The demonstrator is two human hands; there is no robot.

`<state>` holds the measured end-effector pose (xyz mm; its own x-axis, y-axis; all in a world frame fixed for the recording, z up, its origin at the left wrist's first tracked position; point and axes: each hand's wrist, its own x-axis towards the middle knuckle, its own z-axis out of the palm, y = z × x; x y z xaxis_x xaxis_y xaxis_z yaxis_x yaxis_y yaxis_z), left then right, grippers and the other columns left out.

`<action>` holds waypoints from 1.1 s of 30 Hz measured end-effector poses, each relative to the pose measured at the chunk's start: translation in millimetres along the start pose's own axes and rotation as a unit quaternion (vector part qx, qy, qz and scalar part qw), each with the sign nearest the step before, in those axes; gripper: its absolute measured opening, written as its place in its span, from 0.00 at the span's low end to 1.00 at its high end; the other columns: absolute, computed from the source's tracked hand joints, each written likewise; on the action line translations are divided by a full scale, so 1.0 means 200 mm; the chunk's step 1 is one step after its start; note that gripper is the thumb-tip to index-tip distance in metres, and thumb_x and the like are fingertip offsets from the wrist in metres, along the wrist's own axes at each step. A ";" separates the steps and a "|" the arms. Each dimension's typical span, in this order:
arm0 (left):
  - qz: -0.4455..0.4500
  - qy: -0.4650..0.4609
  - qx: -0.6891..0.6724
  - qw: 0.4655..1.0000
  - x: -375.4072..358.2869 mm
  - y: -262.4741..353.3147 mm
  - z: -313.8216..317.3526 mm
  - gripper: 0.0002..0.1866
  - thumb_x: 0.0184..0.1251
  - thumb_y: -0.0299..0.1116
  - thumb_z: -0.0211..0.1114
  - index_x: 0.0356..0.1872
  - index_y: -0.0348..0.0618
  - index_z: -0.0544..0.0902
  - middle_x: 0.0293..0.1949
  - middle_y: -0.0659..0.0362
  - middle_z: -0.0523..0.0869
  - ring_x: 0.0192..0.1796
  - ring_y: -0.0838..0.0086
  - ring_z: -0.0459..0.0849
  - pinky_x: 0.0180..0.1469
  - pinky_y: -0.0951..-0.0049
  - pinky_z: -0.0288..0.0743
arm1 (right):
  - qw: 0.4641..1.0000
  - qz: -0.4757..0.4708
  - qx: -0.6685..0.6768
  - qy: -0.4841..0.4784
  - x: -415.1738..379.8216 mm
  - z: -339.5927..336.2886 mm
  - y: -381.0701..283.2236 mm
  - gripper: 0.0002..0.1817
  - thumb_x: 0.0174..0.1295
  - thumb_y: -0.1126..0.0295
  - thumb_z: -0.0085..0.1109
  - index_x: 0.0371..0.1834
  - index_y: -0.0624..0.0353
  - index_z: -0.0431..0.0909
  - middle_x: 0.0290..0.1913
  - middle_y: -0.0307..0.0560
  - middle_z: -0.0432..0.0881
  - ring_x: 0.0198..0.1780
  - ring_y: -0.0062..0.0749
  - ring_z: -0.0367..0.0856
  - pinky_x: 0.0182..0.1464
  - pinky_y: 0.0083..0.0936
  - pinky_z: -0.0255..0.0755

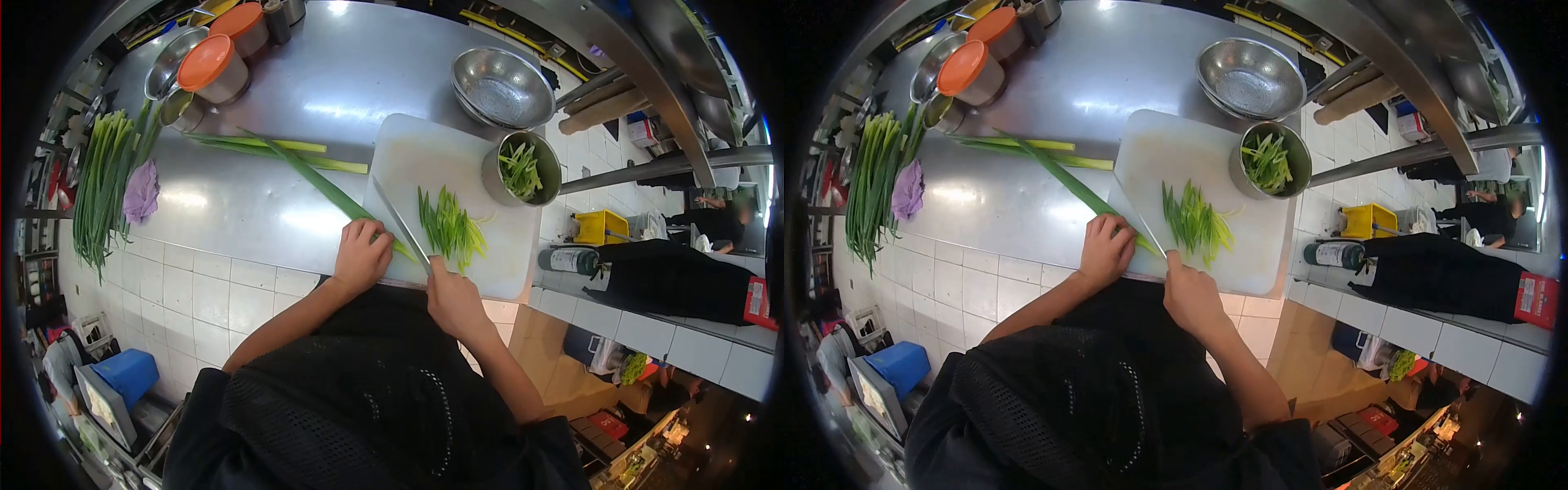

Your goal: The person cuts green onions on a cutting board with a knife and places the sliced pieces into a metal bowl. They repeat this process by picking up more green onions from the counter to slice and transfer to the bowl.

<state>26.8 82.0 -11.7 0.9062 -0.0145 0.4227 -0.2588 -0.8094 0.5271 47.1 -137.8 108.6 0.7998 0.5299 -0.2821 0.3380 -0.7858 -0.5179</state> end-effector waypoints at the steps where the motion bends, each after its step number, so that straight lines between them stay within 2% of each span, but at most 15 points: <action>1: -0.003 -0.004 -0.002 1.000 0.00 0.00 0.00 0.10 0.64 0.28 0.74 0.46 0.45 0.87 0.52 0.55 0.83 0.60 0.52 0.81 0.64 0.48 0.74 | 1.000 0.003 0.002 -0.004 -0.02 -0.02 -0.03 0.17 0.78 0.72 0.56 0.65 0.65 0.70 0.32 0.72 0.86 0.36 0.75 0.86 0.43 0.67 0.78; 3: 0.000 -0.002 -0.010 1.000 0.00 0.00 -0.01 0.11 0.63 0.28 0.74 0.46 0.44 0.87 0.52 0.55 0.83 0.60 0.52 0.81 0.64 0.48 0.75 | 0.996 0.003 -0.049 -0.075 -0.06 -0.06 -0.07 0.18 0.78 0.72 0.55 0.67 0.65 0.69 0.33 0.70 0.87 0.34 0.73 0.86 0.41 0.66 0.79; 6: 0.004 0.002 -0.021 1.000 0.01 -0.01 -0.01 0.12 0.62 0.27 0.74 0.46 0.43 0.87 0.52 0.54 0.83 0.60 0.52 0.81 0.64 0.49 0.76 | 0.995 0.005 -0.049 -0.086 -0.17 -0.15 -0.11 0.17 0.78 0.72 0.55 0.65 0.66 0.69 0.32 0.70 0.86 0.33 0.72 0.87 0.39 0.66 0.79; 10: 0.009 0.008 -0.034 0.999 -0.01 -0.03 0.00 0.12 0.62 0.28 0.74 0.47 0.43 0.87 0.52 0.54 0.84 0.60 0.52 0.81 0.63 0.49 0.77 | 0.993 0.022 -0.050 -0.105 -0.23 -0.10 -0.05 0.15 0.79 0.71 0.54 0.63 0.66 0.69 0.32 0.71 0.86 0.34 0.72 0.88 0.40 0.65 0.79; 12: 0.005 0.015 -0.029 0.999 0.00 -0.02 0.00 0.13 0.62 0.28 0.74 0.47 0.43 0.87 0.53 0.54 0.84 0.61 0.52 0.81 0.64 0.49 0.77 | 0.995 0.031 -0.049 -0.085 -0.14 0.08 0.07 0.14 0.81 0.70 0.54 0.62 0.65 0.68 0.32 0.71 0.87 0.34 0.73 0.88 0.40 0.65 0.79; 15: -0.006 -0.009 -0.025 1.000 0.01 -0.01 -0.01 0.12 0.62 0.27 0.74 0.47 0.42 0.87 0.53 0.54 0.84 0.61 0.52 0.81 0.64 0.49 0.77 | 0.999 0.013 -0.007 -0.047 0.02 0.17 0.07 0.13 0.82 0.69 0.53 0.61 0.66 0.68 0.31 0.71 0.86 0.35 0.74 0.87 0.41 0.65 0.79; 19: 0.001 -0.025 -0.039 0.999 0.02 -0.01 -0.04 0.13 0.64 0.27 0.72 0.49 0.42 0.87 0.53 0.53 0.85 0.61 0.52 0.82 0.63 0.50 0.78 | 0.999 0.016 0.044 -0.026 0.07 0.11 0.13 0.12 0.81 0.69 0.57 0.58 0.64 0.70 0.30 0.71 0.85 0.35 0.74 0.86 0.41 0.64 0.77; 22: 0.006 -0.059 -0.030 0.998 0.00 0.01 -0.05 0.14 0.65 0.26 0.71 0.52 0.41 0.88 0.54 0.53 0.85 0.62 0.52 0.82 0.64 0.52 0.78 | 0.994 -0.016 0.105 -0.009 -0.01 0.05 0.25 0.12 0.79 0.70 0.61 0.58 0.62 0.72 0.29 0.70 0.84 0.36 0.73 0.85 0.39 0.62 0.74; 24: 0.043 -0.094 -0.032 0.994 0.00 0.06 -0.02 0.16 0.66 0.27 0.71 0.55 0.40 0.88 0.56 0.53 0.86 0.63 0.52 0.82 0.64 0.52 0.78 | 0.992 0.035 0.118 -0.036 -0.07 -0.03 0.36 0.15 0.78 0.67 0.62 0.63 0.59 0.75 0.32 0.70 0.86 0.38 0.75 0.85 0.44 0.65 0.75; 26: 0.053 -0.106 -0.038 0.992 0.00 0.09 -0.02 0.16 0.67 0.26 0.71 0.56 0.40 0.87 0.58 0.53 0.86 0.63 0.52 0.82 0.65 0.52 0.78 | 0.993 0.058 0.098 -0.028 -0.10 -0.05 0.40 0.15 0.79 0.68 0.60 0.64 0.60 0.77 0.31 0.69 0.86 0.38 0.75 0.86 0.44 0.65 0.76; 28: 0.050 -0.122 -0.034 0.991 0.01 0.09 -0.02 0.17 0.67 0.27 0.70 0.56 0.39 0.86 0.57 0.52 0.85 0.63 0.51 0.82 0.66 0.52 0.78 | 0.995 0.092 0.020 0.017 -0.12 -0.07 0.35 0.16 0.80 0.68 0.57 0.66 0.61 0.75 0.32 0.70 0.86 0.38 0.74 0.87 0.45 0.65 0.78; 32: 0.048 -0.123 -0.036 0.991 0.02 0.09 -0.03 0.16 0.67 0.26 0.70 0.55 0.38 0.86 0.56 0.51 0.85 0.62 0.51 0.82 0.65 0.52 0.77 | 0.996 0.074 0.021 0.040 -0.14 -0.06 0.13 0.15 0.82 0.68 0.54 0.65 0.62 0.73 0.32 0.69 0.87 0.38 0.72 0.88 0.44 0.63 0.81; 33: 0.044 -0.114 -0.039 0.992 0.02 0.08 -0.03 0.16 0.67 0.26 0.70 0.55 0.37 0.86 0.56 0.51 0.84 0.61 0.51 0.82 0.65 0.52 0.77 | 0.998 0.061 0.010 0.012 -0.13 -0.02 0.12 0.14 0.81 0.69 0.53 0.64 0.62 0.72 0.33 0.69 0.88 0.38 0.70 0.89 0.43 0.62 0.81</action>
<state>25.0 72.3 2.9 0.9286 -0.2229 0.2967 -0.3575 -0.7519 0.5540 35.8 -172.0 107.6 0.8466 0.4220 -0.3243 0.2274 -0.8377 -0.4965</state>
